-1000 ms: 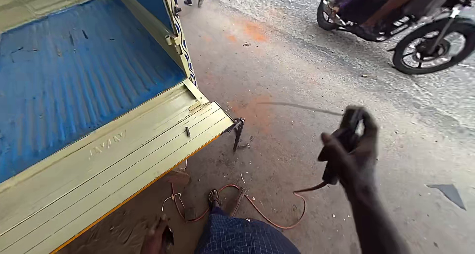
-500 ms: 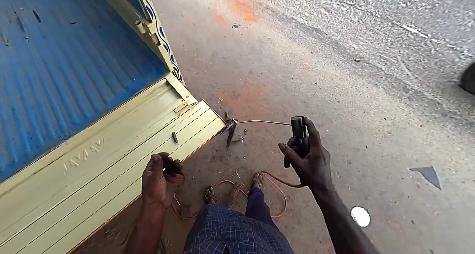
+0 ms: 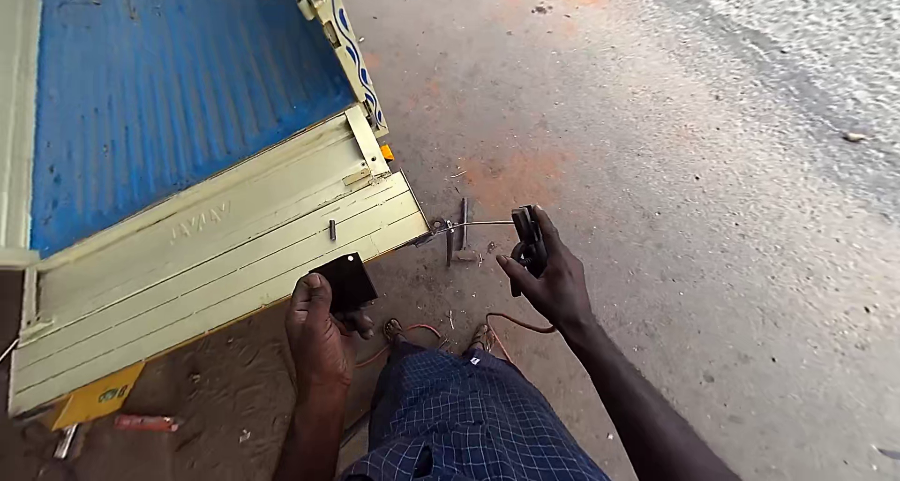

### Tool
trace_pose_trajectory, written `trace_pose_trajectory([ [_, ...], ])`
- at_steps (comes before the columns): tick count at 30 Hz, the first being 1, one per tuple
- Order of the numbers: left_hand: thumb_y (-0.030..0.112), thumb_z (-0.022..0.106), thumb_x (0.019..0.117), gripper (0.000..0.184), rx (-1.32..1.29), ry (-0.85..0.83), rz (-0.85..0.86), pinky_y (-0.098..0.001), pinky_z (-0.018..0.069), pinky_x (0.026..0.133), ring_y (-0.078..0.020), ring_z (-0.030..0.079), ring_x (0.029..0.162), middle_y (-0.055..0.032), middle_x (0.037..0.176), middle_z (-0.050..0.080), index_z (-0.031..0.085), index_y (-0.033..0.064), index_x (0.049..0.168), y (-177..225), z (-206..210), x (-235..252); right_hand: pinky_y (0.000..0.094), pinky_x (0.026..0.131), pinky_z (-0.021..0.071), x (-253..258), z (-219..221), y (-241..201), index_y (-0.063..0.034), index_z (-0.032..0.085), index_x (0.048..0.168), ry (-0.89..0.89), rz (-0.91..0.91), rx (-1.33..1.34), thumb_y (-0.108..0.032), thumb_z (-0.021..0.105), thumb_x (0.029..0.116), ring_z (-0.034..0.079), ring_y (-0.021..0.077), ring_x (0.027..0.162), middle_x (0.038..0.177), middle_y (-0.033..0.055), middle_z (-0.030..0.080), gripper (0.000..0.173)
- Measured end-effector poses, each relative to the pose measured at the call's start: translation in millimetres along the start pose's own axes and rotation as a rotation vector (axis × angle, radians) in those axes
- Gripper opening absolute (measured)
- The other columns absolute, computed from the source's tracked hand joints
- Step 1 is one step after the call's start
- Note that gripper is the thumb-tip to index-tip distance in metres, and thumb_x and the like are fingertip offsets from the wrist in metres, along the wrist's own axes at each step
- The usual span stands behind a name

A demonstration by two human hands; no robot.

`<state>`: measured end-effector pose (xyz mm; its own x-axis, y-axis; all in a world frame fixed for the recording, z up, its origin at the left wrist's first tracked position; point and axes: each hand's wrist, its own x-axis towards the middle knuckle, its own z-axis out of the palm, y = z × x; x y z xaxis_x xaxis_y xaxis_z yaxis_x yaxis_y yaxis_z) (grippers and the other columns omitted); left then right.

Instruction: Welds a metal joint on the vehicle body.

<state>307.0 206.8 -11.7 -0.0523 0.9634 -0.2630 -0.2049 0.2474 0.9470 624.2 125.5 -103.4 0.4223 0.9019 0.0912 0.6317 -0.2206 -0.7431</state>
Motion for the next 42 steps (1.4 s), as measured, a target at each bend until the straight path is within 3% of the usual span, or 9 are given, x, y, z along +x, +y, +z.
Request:
trace_pose_trajectory([
  [4, 0.035, 0.039, 0.1121, 0.032, 0.045, 0.084, 0.015, -0.0292, 0.0502, 0.034, -0.0177, 0.060, 0.044, -0.0131, 0.076, 0.068, 0.059, 0.0107, 0.116, -0.9, 2.7, -12.0, 0.0534, 0.061, 0.0553, 18.6, 10.9, 8.6, -0.0322, 0.020, 0.165, -0.059, -0.013, -0.050, -0.058, 0.069, 0.0899, 0.064, 0.0276, 0.076, 0.108, 0.0134, 0.063, 0.093],
  [7, 0.035, 0.040, 0.1118, 0.031, 0.054, 0.143, 0.041, -0.0267, 0.0484, 0.033, -0.0151, 0.059, 0.043, -0.0103, 0.073, 0.066, 0.060, 0.0120, 0.116, 2.8, 0.0, -13.8, 0.0539, 0.062, 0.0553, 27.1, 18.1, 14.9, -0.0303, 0.021, 0.165, -0.087, -0.045, -0.067, -0.057, 0.069, 0.0900, 0.064, 0.0290, 0.076, 0.108, 0.0151, 0.063, 0.093],
  [13, 0.037, 0.042, 0.1111, 0.031, 0.030, 0.218, 0.054, -0.0270, 0.0496, 0.035, -0.0152, 0.059, 0.045, -0.0093, 0.075, 0.065, 0.060, 0.0132, 0.118, 7.7, -1.5, -15.0, 0.0563, 0.064, 0.0557, 40.4, 6.3, 20.2, -0.0310, 0.023, 0.164, -0.091, -0.009, 0.006, -0.056, 0.070, 0.0905, 0.066, 0.0282, 0.076, 0.105, 0.0116, 0.068, 0.091],
  [16, 0.032, 0.038, 0.1124, 0.032, -0.053, 0.158, 0.076, -0.0314, 0.0556, 0.043, -0.0203, 0.065, 0.054, -0.0136, 0.082, 0.069, 0.059, 0.0112, 0.123, 10.1, -1.0, -16.9, 0.0490, 0.054, 0.0569, 40.3, 0.0, 26.7, -0.0340, 0.029, 0.161, -0.040, 0.144, 0.195, -0.046, 0.075, 0.0905, 0.065, 0.0230, 0.063, 0.092, 0.0089, 0.069, 0.085],
  [19, 0.021, 0.033, 0.1120, 0.032, -0.110, 0.042, 0.119, -0.0375, 0.0625, 0.060, -0.0257, 0.072, 0.070, -0.0185, 0.098, 0.071, 0.055, 0.0093, 0.133, 13.6, -0.7, -16.0, 0.0468, 0.055, 0.0598, 34.0, -4.1, 28.8, -0.0327, 0.027, 0.161, 0.038, 0.204, 0.288, -0.041, 0.076, 0.0913, 0.067, 0.0222, 0.063, 0.095, 0.0083, 0.070, 0.086],
  [21, 0.018, 0.031, 0.1113, 0.032, -0.114, -0.016, 0.139, -0.0390, 0.0631, 0.065, -0.0275, 0.073, 0.074, -0.0205, 0.102, 0.071, 0.050, 0.0088, 0.135, 14.6, 1.0, -14.9, 0.0466, 0.056, 0.0601, 28.7, -8.2, 29.8, -0.0314, 0.025, 0.162, 0.076, 0.198, 0.259, -0.042, 0.076, 0.0914, 0.067, 0.0216, 0.063, 0.095, 0.0098, 0.069, 0.088],
  [28, 0.019, 0.041, 0.1113, 0.028, -0.012, -0.068, 0.154, -0.0375, 0.0649, 0.062, -0.0268, 0.074, 0.071, -0.0187, 0.097, 0.073, 0.052, 0.0083, 0.135, 23.0, 25.9, -9.3, 0.0426, 0.054, 0.0569, 27.2, -13.1, 23.2, -0.0312, 0.025, 0.163, 0.030, 0.137, 0.193, -0.042, 0.076, 0.0903, 0.064, 0.0179, 0.061, 0.091, 0.0074, 0.068, 0.090],
  [34, 0.010, 0.036, 0.1090, 0.036, -0.013, -0.297, 0.149, -0.0436, 0.0644, 0.077, -0.0335, 0.075, 0.085, -0.0259, 0.111, 0.070, 0.045, 0.0050, 0.143, 27.3, 46.6, -9.9, 0.0444, 0.057, 0.0576, 29.8, -2.4, 29.4, -0.0292, 0.026, 0.163, -0.025, 0.085, 0.139, -0.045, 0.075, 0.0910, 0.066, 0.0185, 0.065, 0.094, 0.0071, 0.070, 0.088],
  [42, 0.006, 0.043, 0.1085, 0.031, 0.096, -0.444, 0.140, -0.0430, 0.0653, 0.073, -0.0343, 0.075, 0.082, -0.0270, 0.107, 0.071, 0.054, 0.0001, 0.137, 22.3, 67.4, -20.9, 0.0482, 0.058, 0.0566, 32.7, 2.8, 30.9, -0.0270, 0.025, 0.163, -0.058, 0.070, 0.082, -0.048, 0.074, 0.0908, 0.066, 0.0217, 0.065, 0.091, 0.0089, 0.069, 0.090],
])
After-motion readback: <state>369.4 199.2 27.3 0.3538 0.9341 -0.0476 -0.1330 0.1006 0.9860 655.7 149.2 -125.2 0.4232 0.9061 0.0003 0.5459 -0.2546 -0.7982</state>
